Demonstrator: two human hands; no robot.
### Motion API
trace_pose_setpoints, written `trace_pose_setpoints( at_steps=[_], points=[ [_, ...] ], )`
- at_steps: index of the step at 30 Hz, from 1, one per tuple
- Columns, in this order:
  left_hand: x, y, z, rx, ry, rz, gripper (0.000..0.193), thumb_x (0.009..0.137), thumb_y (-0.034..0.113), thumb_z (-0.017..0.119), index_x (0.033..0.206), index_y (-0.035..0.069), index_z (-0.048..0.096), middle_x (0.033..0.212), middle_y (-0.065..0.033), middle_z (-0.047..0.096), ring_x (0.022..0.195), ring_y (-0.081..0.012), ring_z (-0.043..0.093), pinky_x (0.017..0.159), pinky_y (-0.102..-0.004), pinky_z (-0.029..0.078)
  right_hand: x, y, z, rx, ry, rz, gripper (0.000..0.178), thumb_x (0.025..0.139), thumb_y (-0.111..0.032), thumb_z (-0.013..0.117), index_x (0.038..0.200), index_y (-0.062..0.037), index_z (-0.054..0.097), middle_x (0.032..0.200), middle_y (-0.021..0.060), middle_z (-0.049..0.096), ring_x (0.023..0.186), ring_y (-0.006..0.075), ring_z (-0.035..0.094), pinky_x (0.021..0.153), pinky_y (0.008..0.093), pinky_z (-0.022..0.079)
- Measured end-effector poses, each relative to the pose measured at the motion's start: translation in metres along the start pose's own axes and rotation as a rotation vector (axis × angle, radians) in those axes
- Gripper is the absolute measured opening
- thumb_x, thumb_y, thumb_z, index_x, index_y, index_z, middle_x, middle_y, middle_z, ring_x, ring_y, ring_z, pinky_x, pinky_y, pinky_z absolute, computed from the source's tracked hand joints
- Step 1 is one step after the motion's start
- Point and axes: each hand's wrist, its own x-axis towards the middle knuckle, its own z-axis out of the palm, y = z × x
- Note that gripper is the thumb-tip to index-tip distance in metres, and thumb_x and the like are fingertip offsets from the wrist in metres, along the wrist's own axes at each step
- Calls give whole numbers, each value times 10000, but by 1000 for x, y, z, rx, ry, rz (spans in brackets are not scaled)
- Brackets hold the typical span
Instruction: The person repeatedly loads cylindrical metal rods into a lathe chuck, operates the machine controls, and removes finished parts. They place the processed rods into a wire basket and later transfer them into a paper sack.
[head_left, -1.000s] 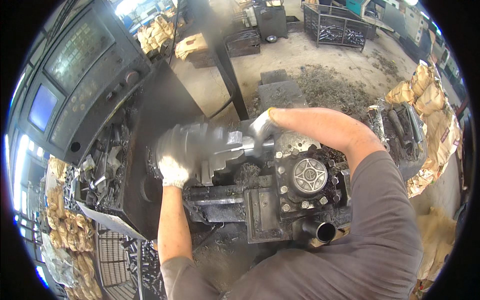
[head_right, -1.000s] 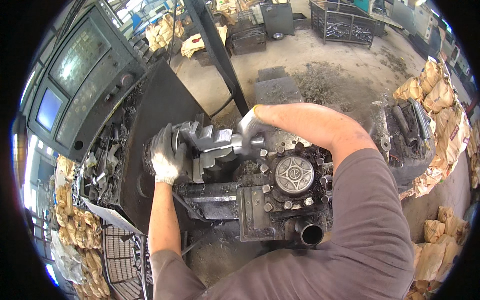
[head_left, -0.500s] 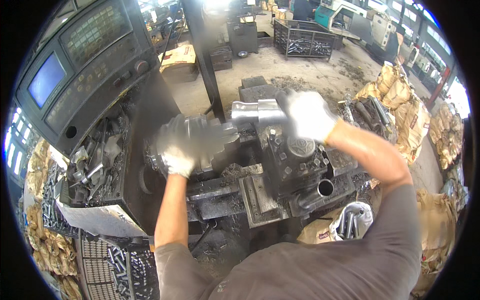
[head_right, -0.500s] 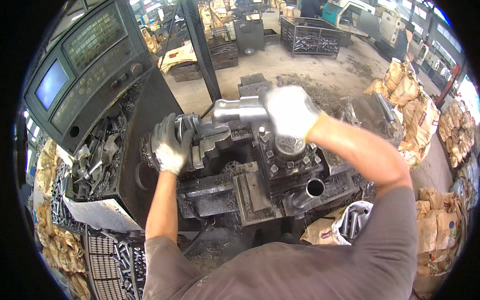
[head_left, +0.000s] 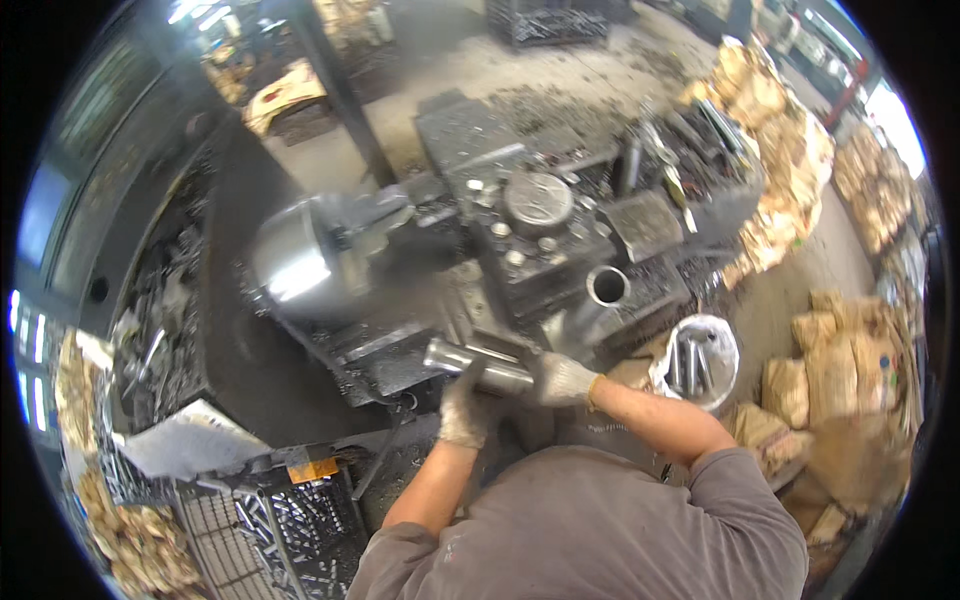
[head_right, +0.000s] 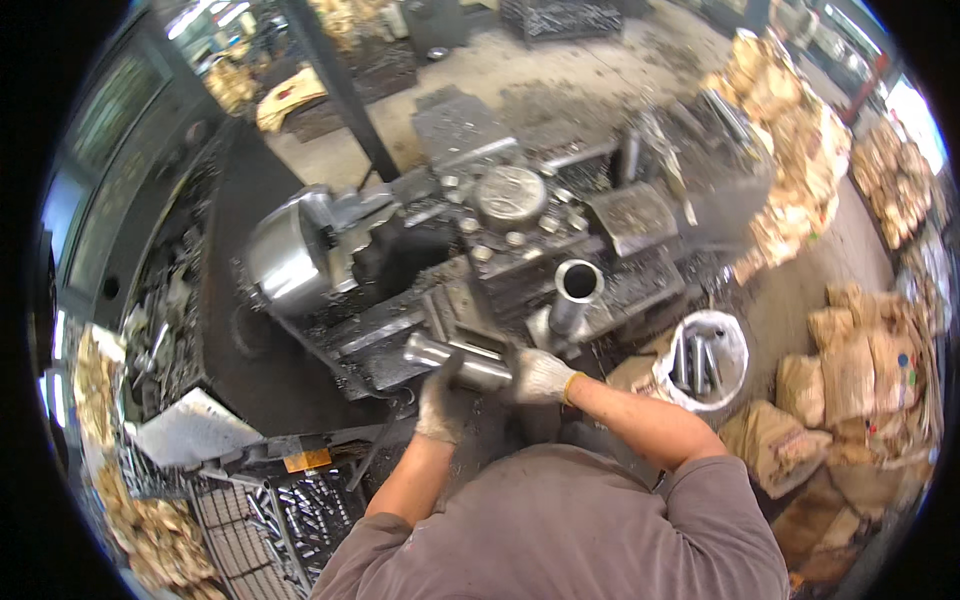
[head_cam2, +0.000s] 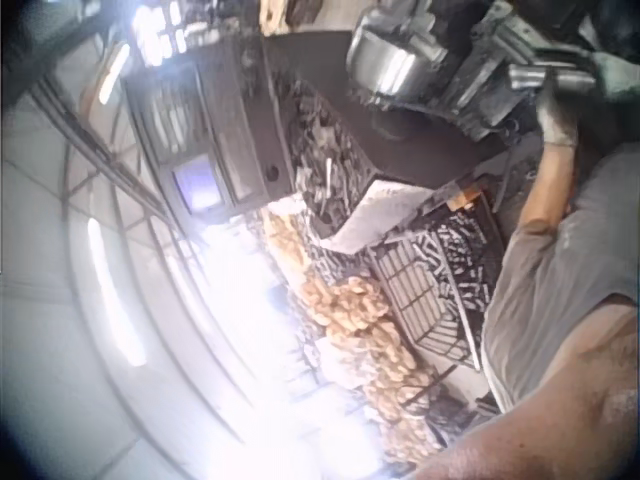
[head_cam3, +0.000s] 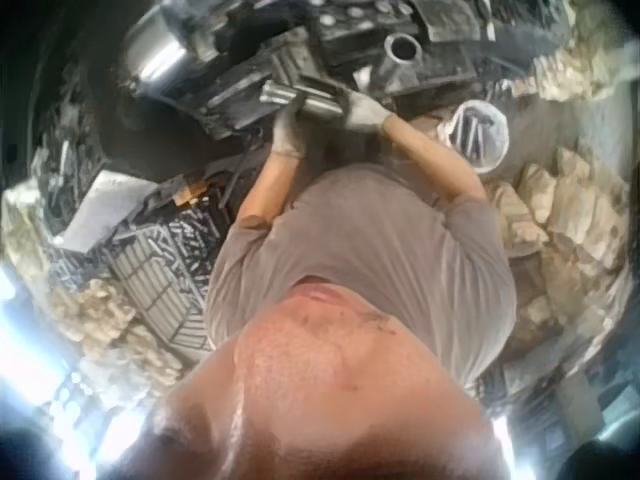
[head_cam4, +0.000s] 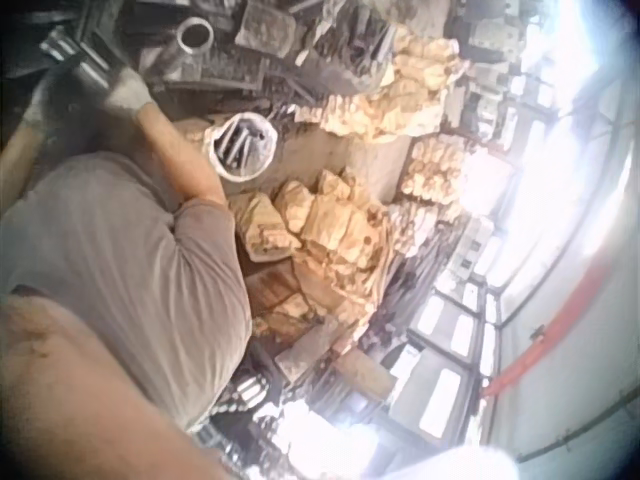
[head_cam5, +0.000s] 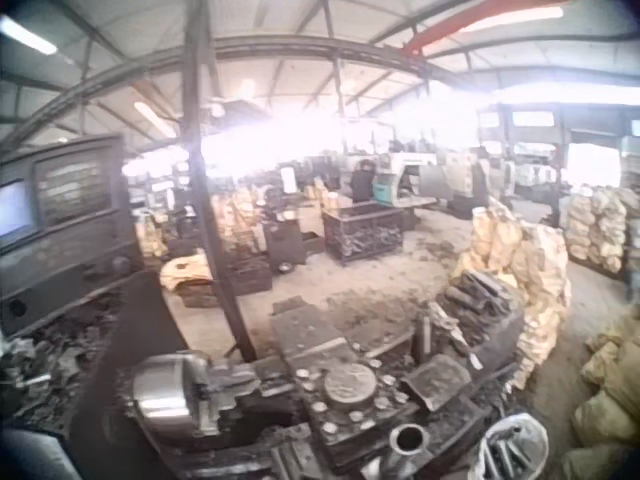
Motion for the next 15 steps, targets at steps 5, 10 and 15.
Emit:
trace_pose_setpoints(
  at_steps=[5, 10, 15],
  points=[
    [-20, 4, 4, 178, 13, 304, 330, 956, 264, 666, 1195, 38, 689, 1132, -101, 714, 1092, -258, 683, 1014, -491, 561, -82, 4, -78, 61, -156, 230, 401, 775, -332, 843, 967, 8, 750, 808, 228, 732, 756, 393, 719, 695, 489, 566],
    [-18, 14, -19, -113, 154, 314, 501, 1057, 361, 609, 1396, -8, 597, 1221, -173, 721, 1123, -302, 718, 982, -473, 611, -275, 133, -103, 288, -15, 591, 467, 748, -307, 893, 1127, -60, 775, 814, 59, 761, 680, 154, 708, 604, 347, 584],
    [-20, 47, -30, 195, -222, 174, 566, 1109, 523, 488, 1444, 85, 616, 1216, -97, 744, 1060, -273, 742, 814, -414, 645, -334, 248, -86, 591, 389, 1258, 347, 805, -206, 871, 1097, -38, 783, 828, 126, 767, 635, 179, 739, 486, 356, 610]
  ],
)
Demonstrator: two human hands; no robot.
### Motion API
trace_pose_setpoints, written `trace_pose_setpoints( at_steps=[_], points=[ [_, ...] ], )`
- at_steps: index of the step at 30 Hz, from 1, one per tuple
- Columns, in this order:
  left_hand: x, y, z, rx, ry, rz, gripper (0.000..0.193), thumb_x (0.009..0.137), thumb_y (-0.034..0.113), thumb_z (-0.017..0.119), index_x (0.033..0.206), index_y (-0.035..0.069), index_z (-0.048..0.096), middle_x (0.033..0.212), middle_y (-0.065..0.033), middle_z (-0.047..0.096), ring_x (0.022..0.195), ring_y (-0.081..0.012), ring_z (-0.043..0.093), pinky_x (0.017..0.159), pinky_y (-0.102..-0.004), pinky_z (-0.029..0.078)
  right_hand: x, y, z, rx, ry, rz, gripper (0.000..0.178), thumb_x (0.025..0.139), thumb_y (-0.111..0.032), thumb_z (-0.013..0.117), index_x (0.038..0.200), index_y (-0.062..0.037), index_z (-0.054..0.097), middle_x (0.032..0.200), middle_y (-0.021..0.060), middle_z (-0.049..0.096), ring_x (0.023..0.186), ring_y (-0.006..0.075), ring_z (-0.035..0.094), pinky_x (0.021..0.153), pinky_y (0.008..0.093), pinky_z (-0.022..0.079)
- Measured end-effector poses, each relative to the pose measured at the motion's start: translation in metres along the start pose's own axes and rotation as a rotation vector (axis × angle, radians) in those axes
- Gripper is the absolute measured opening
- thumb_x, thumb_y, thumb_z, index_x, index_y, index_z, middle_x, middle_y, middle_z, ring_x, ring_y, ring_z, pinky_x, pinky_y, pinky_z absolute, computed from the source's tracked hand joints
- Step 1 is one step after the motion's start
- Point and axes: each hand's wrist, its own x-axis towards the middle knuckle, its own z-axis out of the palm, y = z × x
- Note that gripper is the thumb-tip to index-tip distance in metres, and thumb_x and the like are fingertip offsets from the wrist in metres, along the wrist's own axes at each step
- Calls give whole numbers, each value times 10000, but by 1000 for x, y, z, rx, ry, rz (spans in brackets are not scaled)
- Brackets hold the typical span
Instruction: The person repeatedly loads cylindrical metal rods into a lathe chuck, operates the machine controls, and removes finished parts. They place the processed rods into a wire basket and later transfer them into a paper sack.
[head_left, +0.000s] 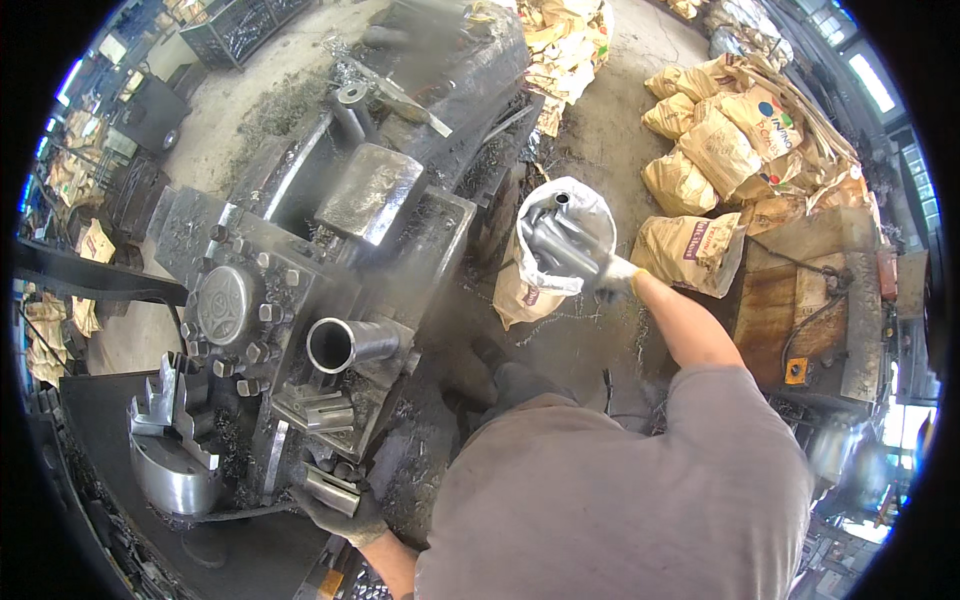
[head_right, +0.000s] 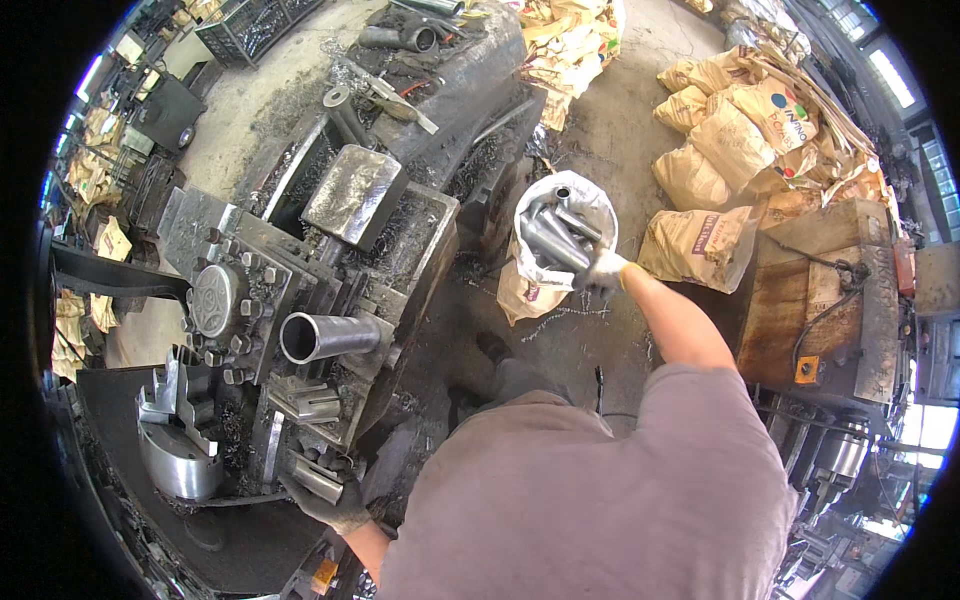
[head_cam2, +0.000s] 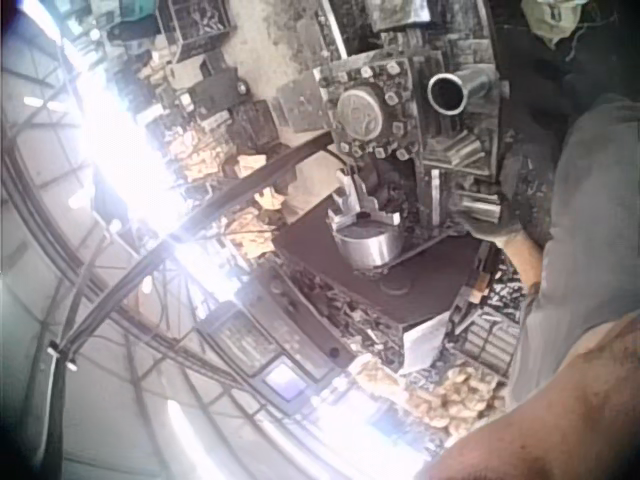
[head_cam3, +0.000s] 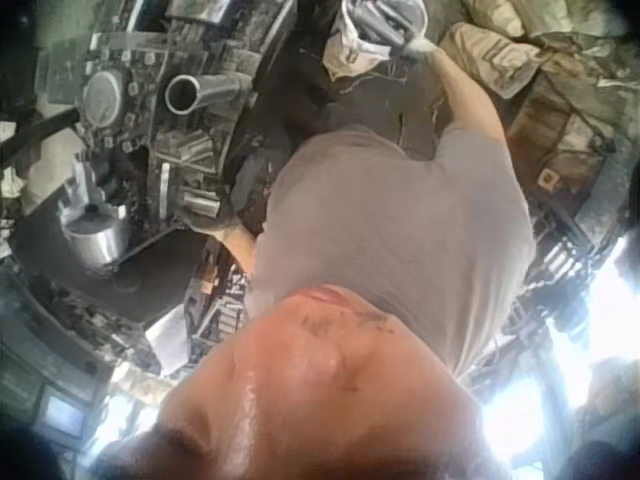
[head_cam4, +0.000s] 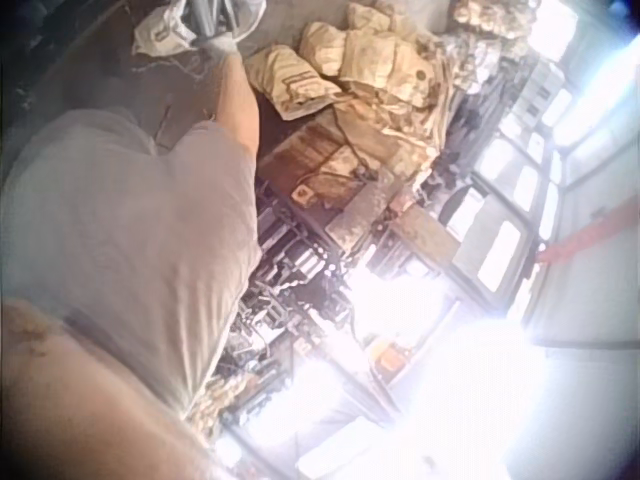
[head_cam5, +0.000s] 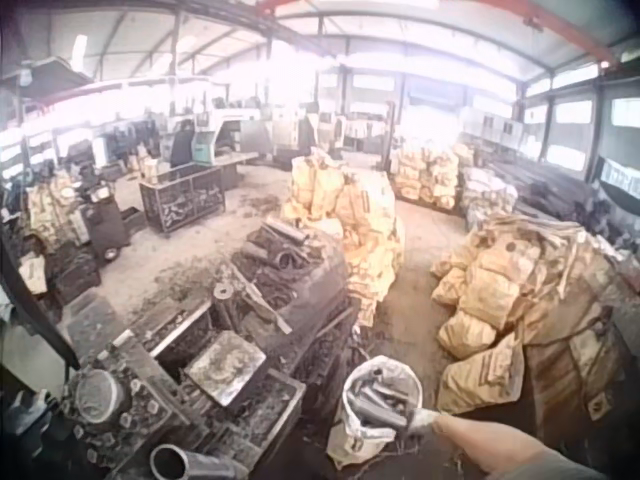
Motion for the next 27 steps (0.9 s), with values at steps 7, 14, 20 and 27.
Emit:
trace_pose_setpoints(
  at_steps=[7, 14, 20, 27],
  points=[
    [-2, -18, 45, 84, 27, 49, 716, 1105, 636, 431, 1542, 77, 531, 1395, -141, 690, 1171, -310, 723, 882, -507, 637, -107, -218, 40, -400, 270, -879, 641, 869, -273, 737, 1456, -46, 612, 1164, 237, 762, 1043, 381, 759, 894, 479, 613],
    [-13, -23, 74, 105, 99, -355, 675, 1051, 607, 593, 1493, 99, 552, 1397, -103, 671, 1202, -267, 688, 1014, -486, 579, -190, -326, 187, -344, -90, -1209, 507, 794, -332, 842, 1188, -47, 697, 944, 209, 766, 892, 432, 758, 768, 498, 616],
    [-19, -4, 83, -143, 239, -135, 460, 1069, 425, 645, 1349, 61, 613, 1109, -128, 739, 962, -284, 744, 847, -463, 640, -213, -299, 300, -491, -207, -1430, 589, 866, -173, 740, 1430, -81, 597, 1310, 255, 680, 1035, 421, 747, 843, 532, 610],
    [-4, 39, -11, 26, 256, 83, 543, 1060, 563, 600, 1212, 49, 682, 1027, -132, 753, 909, -319, 764, 819, -496, 646, -187, -332, 336, -475, -176, -1358, 288, 878, -270, 739, 1011, -15, 730, 860, 236, 742, 797, 382, 767, 729, 488, 601]
  ],
)
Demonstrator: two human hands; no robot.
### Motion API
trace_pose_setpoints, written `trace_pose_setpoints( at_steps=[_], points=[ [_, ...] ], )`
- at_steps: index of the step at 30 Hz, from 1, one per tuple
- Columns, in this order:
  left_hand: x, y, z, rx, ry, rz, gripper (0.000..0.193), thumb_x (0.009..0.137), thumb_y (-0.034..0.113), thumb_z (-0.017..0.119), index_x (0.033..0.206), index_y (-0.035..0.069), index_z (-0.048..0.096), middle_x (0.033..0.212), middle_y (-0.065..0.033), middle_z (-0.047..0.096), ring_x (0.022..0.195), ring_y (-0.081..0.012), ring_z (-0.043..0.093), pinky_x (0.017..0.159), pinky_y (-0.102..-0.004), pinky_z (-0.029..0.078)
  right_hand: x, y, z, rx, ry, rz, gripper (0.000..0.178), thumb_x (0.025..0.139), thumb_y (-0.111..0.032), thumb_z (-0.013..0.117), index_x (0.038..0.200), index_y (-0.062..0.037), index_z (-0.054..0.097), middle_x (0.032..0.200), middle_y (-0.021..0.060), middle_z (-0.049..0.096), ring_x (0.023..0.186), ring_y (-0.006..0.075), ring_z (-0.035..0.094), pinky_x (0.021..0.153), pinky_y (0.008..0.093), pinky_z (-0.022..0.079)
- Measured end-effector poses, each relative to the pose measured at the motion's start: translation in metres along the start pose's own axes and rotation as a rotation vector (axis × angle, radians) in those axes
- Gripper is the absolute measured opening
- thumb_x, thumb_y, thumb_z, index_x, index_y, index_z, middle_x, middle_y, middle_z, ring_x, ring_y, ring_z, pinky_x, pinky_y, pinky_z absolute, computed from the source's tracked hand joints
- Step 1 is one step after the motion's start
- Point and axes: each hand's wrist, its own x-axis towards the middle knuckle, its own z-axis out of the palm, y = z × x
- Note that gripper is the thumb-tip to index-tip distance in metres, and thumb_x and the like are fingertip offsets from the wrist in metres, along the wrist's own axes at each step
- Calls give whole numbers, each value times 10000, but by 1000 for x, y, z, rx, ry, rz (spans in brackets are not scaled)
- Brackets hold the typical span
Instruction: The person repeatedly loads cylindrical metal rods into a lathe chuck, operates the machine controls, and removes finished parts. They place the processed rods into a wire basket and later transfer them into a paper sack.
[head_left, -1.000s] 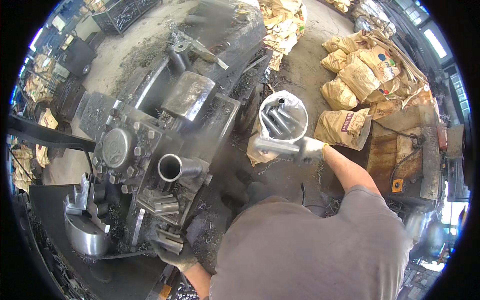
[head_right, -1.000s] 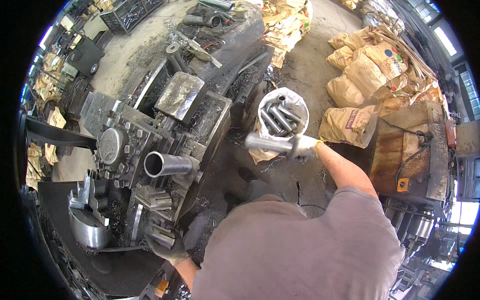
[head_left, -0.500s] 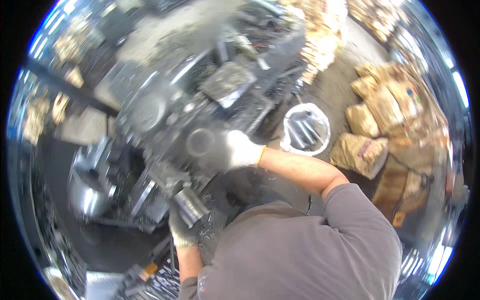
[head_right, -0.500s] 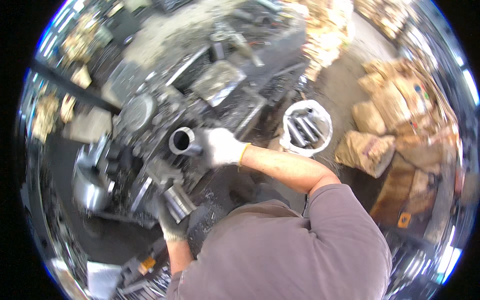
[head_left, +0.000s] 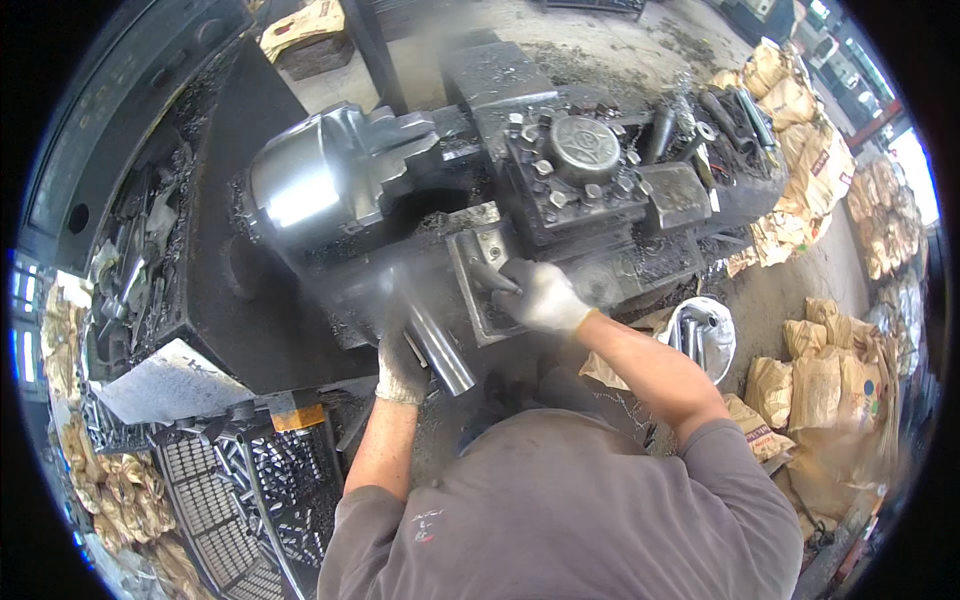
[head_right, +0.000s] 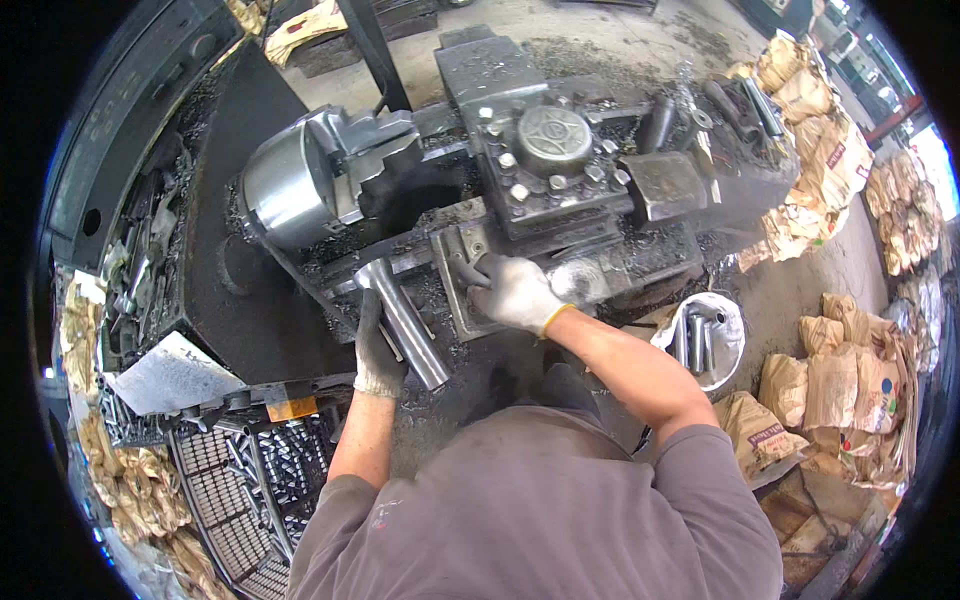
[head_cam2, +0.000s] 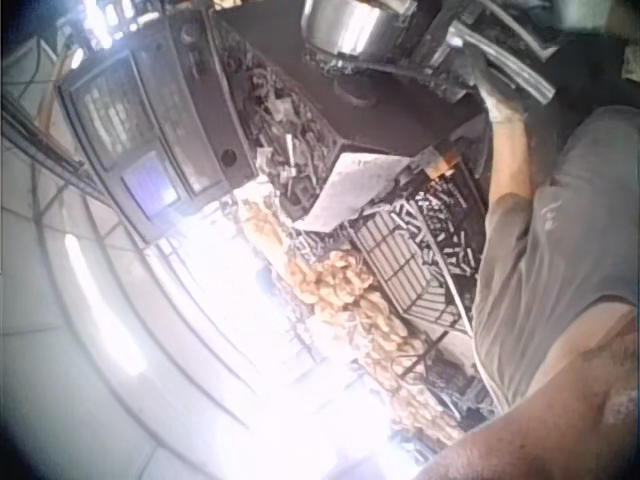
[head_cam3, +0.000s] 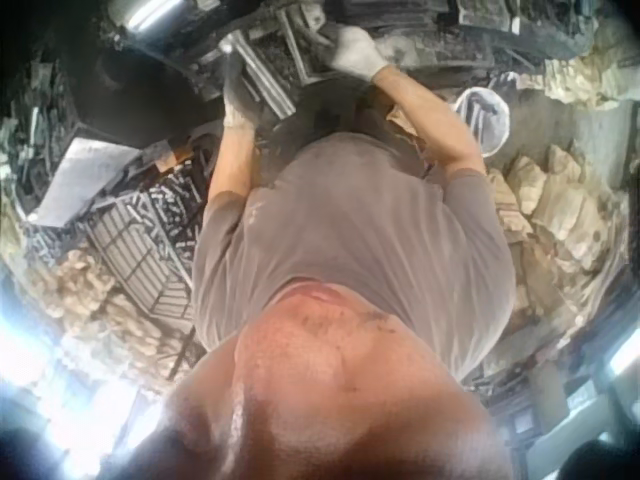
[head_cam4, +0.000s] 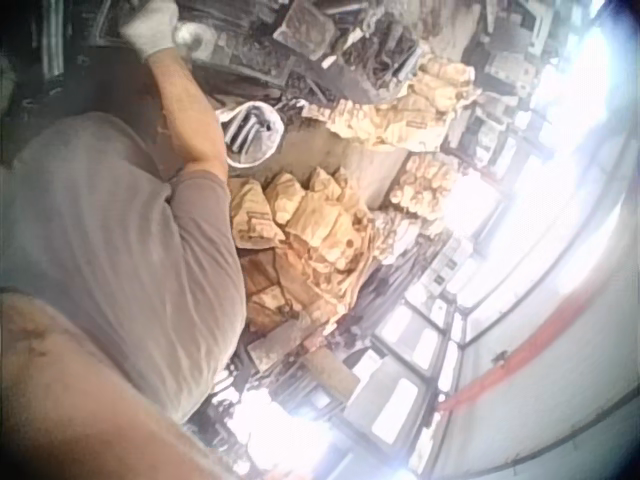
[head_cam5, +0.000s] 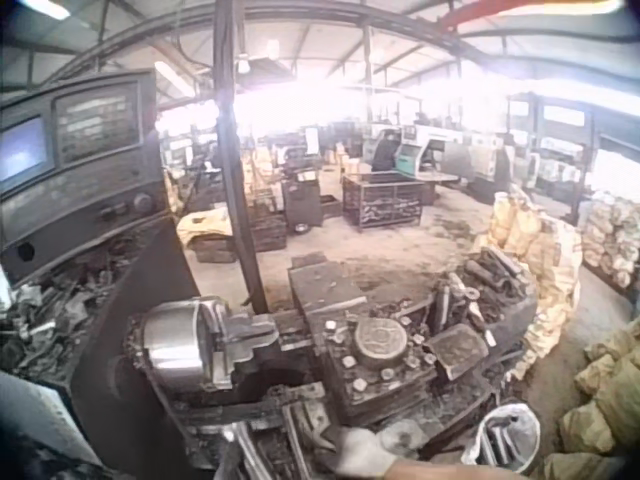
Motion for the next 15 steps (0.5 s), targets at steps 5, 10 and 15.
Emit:
trace_pose_setpoints(
  at_steps=[5, 10, 15],
  points=[
    [5, 0, 31, 11, -43, 281, 610, 1120, 528, 469, 1452, 24, 559, 1343, -146, 672, 1224, -308, 666, 1062, -496, 544, 27, -73, -50, 274, -437, 234, 664, 919, -381, 817, 1417, 13, 624, 1112, 150, 784, 1014, 214, 745, 916, 358, 587],
    [49, -11, 41, 380, -33, 680, 390, 1024, 179, 600, 1359, -18, 628, 1292, -210, 687, 1200, -365, 667, 1019, -471, 548, 32, -107, -64, 538, -345, 278, 695, 783, -341, 898, 1319, 12, 633, 1110, 181, 761, 1006, 263, 745, 918, 401, 596],
    [193, 7, -38, 1859, 346, 832, 412, 942, 224, 680, 1304, 27, 680, 1308, -245, 693, 1211, -436, 672, 1000, -523, 555, 58, -132, -178, 327, -195, -287, 839, 722, -298, 886, 1450, -34, 563, 1176, 234, 754, 1091, 360, 774, 936, 415, 616]
  ],
)
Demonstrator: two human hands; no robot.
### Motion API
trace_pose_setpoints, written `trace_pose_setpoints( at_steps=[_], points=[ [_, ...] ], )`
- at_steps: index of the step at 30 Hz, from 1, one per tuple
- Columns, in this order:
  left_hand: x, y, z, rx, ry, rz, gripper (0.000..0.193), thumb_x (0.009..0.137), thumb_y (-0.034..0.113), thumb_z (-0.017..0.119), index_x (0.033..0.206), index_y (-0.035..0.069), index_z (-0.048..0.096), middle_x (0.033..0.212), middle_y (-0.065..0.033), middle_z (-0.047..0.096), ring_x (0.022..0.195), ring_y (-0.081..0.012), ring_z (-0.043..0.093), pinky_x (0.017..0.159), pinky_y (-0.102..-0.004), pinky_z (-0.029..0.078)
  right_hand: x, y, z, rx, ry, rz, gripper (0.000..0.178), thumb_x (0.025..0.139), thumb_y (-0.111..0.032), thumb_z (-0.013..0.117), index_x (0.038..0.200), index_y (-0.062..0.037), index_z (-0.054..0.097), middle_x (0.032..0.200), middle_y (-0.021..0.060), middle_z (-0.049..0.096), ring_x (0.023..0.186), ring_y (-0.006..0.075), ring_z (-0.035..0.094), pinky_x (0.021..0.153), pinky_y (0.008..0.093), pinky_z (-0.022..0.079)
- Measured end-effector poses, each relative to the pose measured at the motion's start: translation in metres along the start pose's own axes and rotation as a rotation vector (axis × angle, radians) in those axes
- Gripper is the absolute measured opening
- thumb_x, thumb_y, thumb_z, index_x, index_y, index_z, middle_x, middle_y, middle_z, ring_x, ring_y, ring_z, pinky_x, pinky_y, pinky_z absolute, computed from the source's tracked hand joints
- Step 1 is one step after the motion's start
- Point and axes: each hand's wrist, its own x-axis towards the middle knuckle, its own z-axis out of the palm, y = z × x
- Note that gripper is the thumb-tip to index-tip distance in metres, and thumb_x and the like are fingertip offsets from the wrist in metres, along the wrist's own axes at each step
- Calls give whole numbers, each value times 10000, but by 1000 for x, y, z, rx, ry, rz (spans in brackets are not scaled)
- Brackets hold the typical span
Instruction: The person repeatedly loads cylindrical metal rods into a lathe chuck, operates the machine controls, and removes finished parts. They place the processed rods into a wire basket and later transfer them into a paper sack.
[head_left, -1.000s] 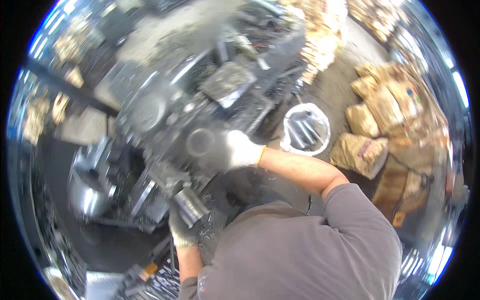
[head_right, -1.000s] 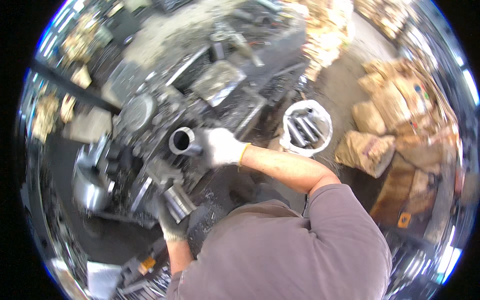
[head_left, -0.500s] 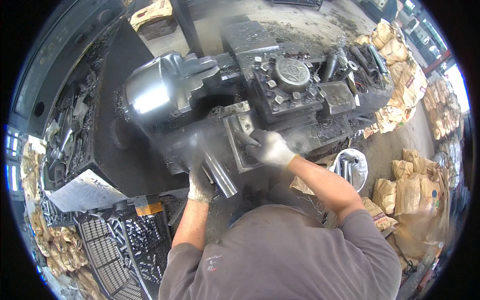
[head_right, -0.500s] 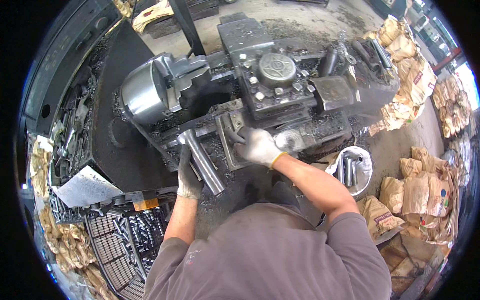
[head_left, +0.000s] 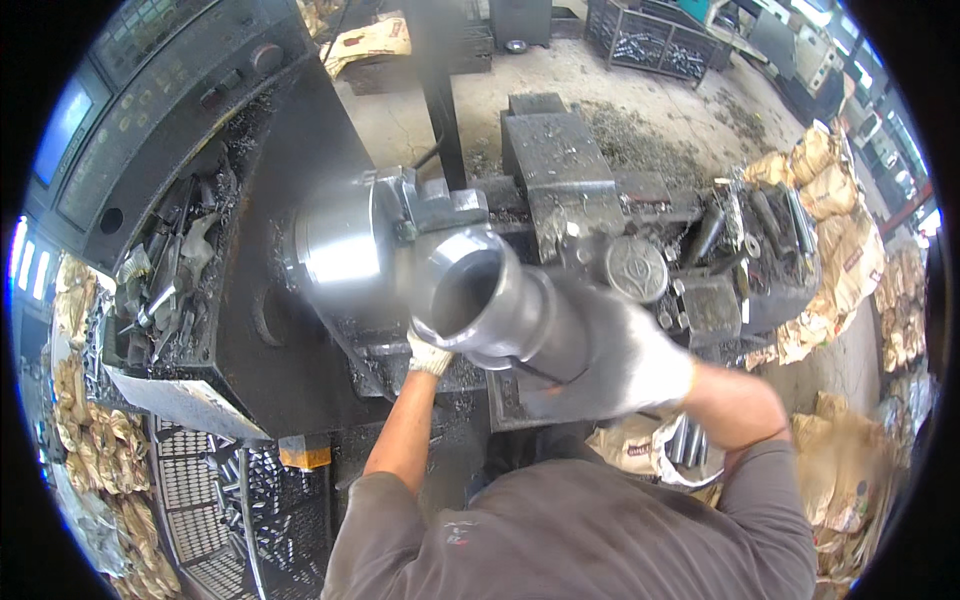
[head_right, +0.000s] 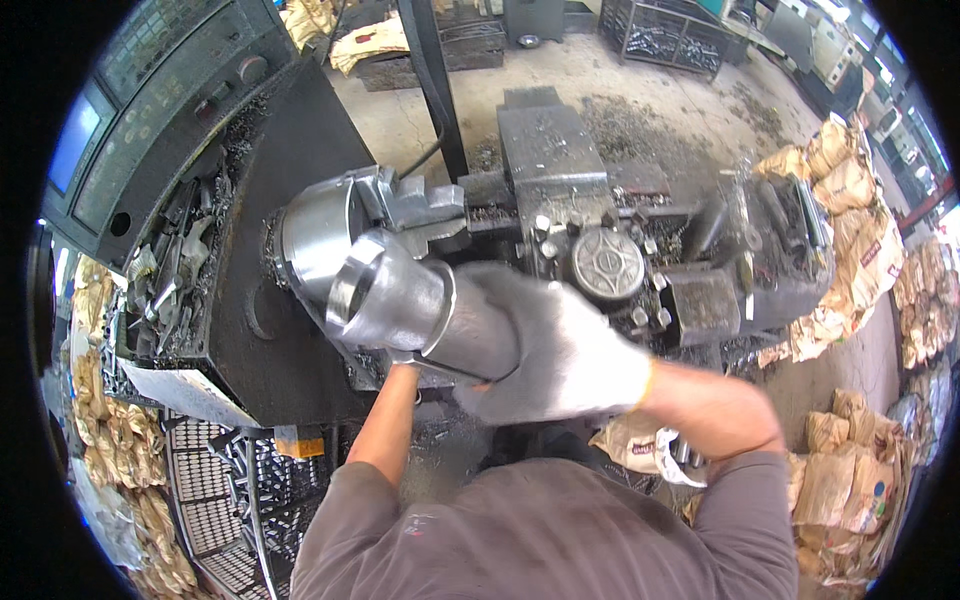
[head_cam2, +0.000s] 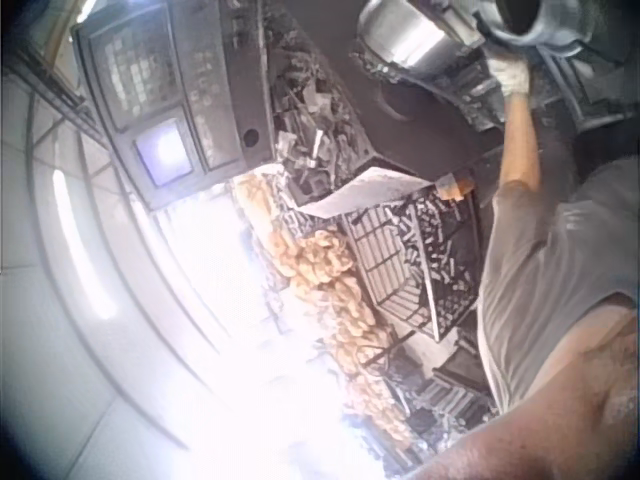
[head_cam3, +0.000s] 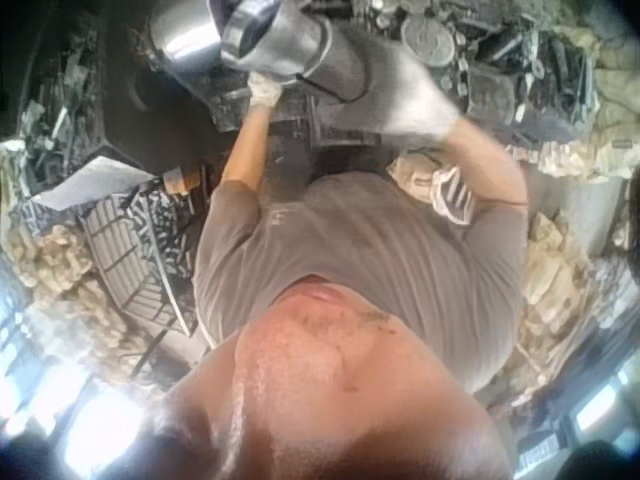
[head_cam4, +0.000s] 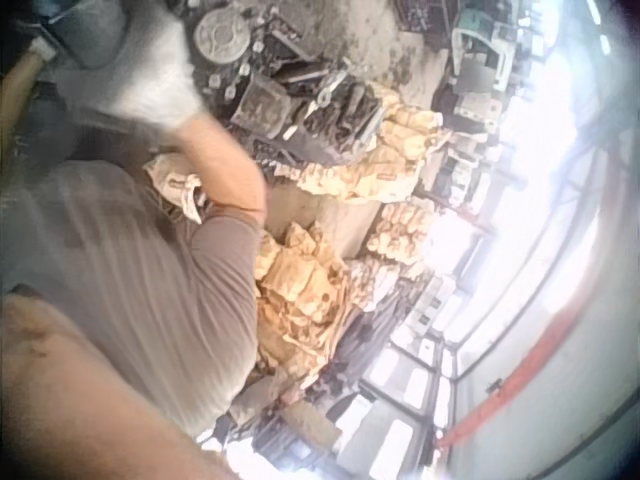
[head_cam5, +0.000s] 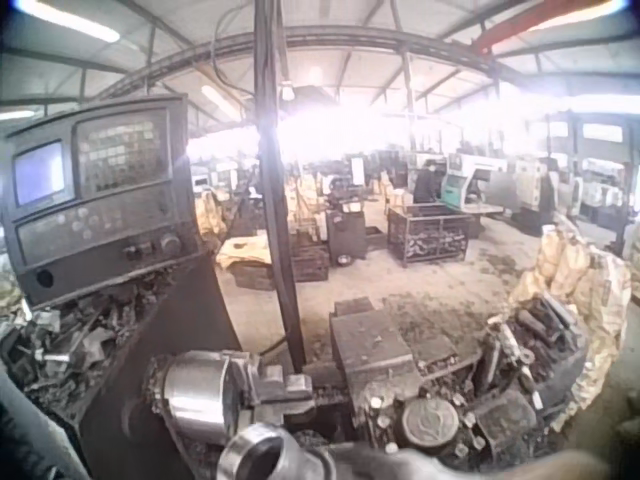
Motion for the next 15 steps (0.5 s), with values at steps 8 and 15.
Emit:
trace_pose_setpoints(
  at_steps=[8, 15],
  points=[
    [98, -16, 41, 225, -146, -149, 486, 1007, 397, 657, 1383, 89, 651, 1309, -240, 703, 1189, -428, 692, 1007, -514, 564, 145, 83, -92, -1383, -154, -221, 408, 738, -138, 810, 1128, -56, 721, 963, 188, 762, 867, 356, 777, 731, 471, 634],
    [-63, 80, -83, -422, 211, -86, 175, 959, 82, 692, 1115, 38, 761, 1003, -194, 766, 901, -357, 764, 818, -405, 604, 193, 178, -73, -821, -602, 116, 704, 646, -488, 922, 1130, -9, 743, 1040, 212, 787, 915, 365, 770, 826, 475, 607]
  ],
)
